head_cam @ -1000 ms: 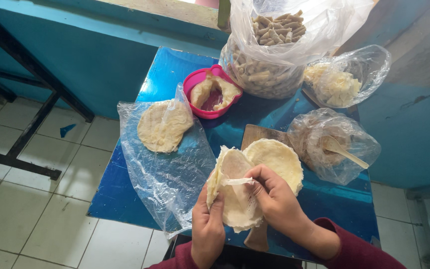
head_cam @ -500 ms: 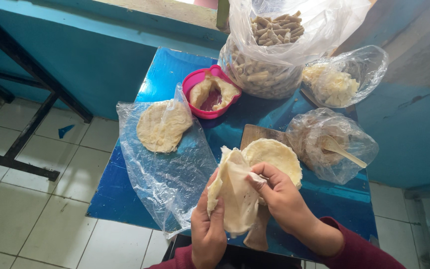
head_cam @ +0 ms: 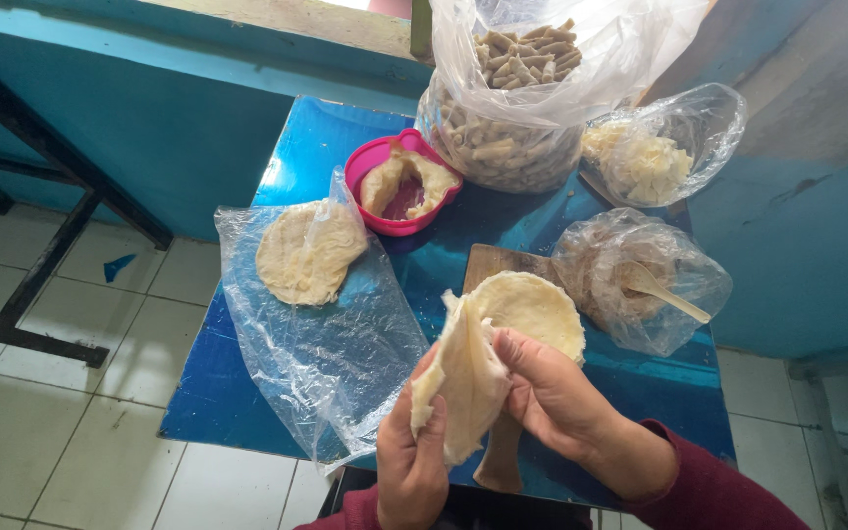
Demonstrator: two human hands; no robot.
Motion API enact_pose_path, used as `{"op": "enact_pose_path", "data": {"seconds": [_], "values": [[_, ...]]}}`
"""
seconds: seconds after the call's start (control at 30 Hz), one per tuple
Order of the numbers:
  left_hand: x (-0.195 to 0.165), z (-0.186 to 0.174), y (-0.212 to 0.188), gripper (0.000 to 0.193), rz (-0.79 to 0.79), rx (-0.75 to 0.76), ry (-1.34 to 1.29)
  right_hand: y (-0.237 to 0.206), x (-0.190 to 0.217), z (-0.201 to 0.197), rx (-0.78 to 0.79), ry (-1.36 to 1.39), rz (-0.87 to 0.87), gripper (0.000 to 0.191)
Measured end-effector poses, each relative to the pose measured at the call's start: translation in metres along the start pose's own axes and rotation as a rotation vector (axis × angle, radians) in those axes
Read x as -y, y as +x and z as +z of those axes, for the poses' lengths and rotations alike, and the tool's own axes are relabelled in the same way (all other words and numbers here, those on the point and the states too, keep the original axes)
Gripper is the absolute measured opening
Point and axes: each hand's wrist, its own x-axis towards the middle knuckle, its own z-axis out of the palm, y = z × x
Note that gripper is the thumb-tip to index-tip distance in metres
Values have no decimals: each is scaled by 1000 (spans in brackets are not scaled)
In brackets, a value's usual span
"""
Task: The person stretches thin dough wrappers by hand, pulling and thinning each piece, and layers them over a round dough base on a wooden board. They then cut the stacked dough into wedges with a knife and wrap the cut pieces in a plastic bag.
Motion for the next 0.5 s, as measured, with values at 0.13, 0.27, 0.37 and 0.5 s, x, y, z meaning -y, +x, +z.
{"op": "enact_pose_path", "data": {"seconds": [0.13,0.27,0.37,0.5], "values": [[6,2,1,46,25,-50,-48,-5,-1,1,42,-70,-84,44],[7,0,0,44,-83,-218,-210,-3,-6,1,53,18,-190,39],[2,-5,4,43,-182,-289,-429,-2,-5,-5,-7,38,-249,37],[-7,-9,11,46,-144,-372,-497,-3,1,-19,-13,3,-321,33]]}}
